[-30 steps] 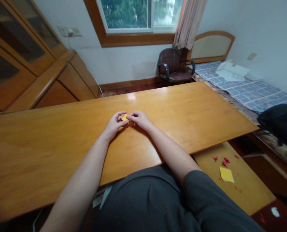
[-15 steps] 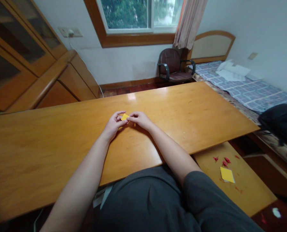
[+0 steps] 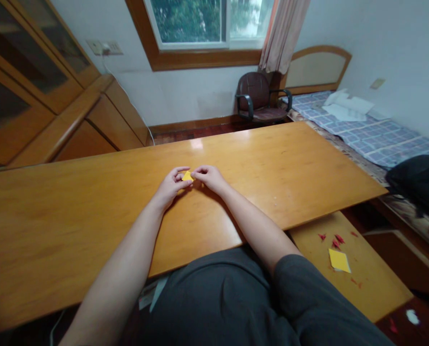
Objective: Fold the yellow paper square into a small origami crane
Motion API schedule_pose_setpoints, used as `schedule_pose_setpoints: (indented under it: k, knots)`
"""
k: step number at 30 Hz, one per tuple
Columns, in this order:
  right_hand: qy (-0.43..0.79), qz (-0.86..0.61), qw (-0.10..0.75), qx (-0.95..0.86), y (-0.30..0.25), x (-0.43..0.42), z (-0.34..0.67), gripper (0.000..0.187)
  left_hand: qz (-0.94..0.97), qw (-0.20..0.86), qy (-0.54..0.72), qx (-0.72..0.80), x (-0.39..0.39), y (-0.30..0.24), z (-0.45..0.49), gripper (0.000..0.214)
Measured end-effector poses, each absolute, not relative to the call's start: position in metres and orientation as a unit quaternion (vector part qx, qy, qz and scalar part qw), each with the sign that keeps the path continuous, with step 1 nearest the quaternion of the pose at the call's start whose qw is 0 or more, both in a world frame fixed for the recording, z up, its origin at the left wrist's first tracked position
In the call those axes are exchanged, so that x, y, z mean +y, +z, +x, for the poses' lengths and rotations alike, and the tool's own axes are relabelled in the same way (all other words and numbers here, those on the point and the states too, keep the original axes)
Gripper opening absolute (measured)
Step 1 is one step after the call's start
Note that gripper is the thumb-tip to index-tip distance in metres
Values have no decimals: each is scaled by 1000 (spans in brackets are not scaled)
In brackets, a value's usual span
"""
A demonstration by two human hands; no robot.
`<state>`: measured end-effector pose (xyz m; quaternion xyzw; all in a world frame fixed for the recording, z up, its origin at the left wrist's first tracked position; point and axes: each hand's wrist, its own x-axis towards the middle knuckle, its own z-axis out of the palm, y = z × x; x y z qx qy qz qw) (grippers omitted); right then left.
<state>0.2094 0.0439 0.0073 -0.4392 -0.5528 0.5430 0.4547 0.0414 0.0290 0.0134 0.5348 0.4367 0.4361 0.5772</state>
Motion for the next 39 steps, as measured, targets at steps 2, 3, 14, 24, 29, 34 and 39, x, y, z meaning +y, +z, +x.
schedule_pose_setpoints:
  k: [2, 3, 14, 24, 29, 34, 39]
  knots:
    - [542, -440, 453, -555, 7, 44, 209, 31, 532, 577, 437, 439, 29, 14, 41, 59]
    - [540, -441, 454, -554, 7, 44, 210, 31, 531, 576, 438, 441, 29, 14, 41, 59]
    - [553, -440, 448, -547, 6, 46, 215, 32, 482, 540, 540, 430, 36, 4, 38, 57]
    - [548, -443, 425, -567, 7, 47, 214, 31, 532, 511, 519, 432, 36, 1, 38, 54]
    - [549, -433, 418, -580, 7, 47, 213, 30, 555, 496, 507, 435, 37, 0, 38, 52]
    - [557, -425, 409, -585, 6, 47, 212, 30, 549, 508, 503, 433, 36, 0, 36, 55]
    - [554, -422, 392, -601, 7, 46, 213, 29, 534, 523, 503, 434, 35, 3, 36, 57]
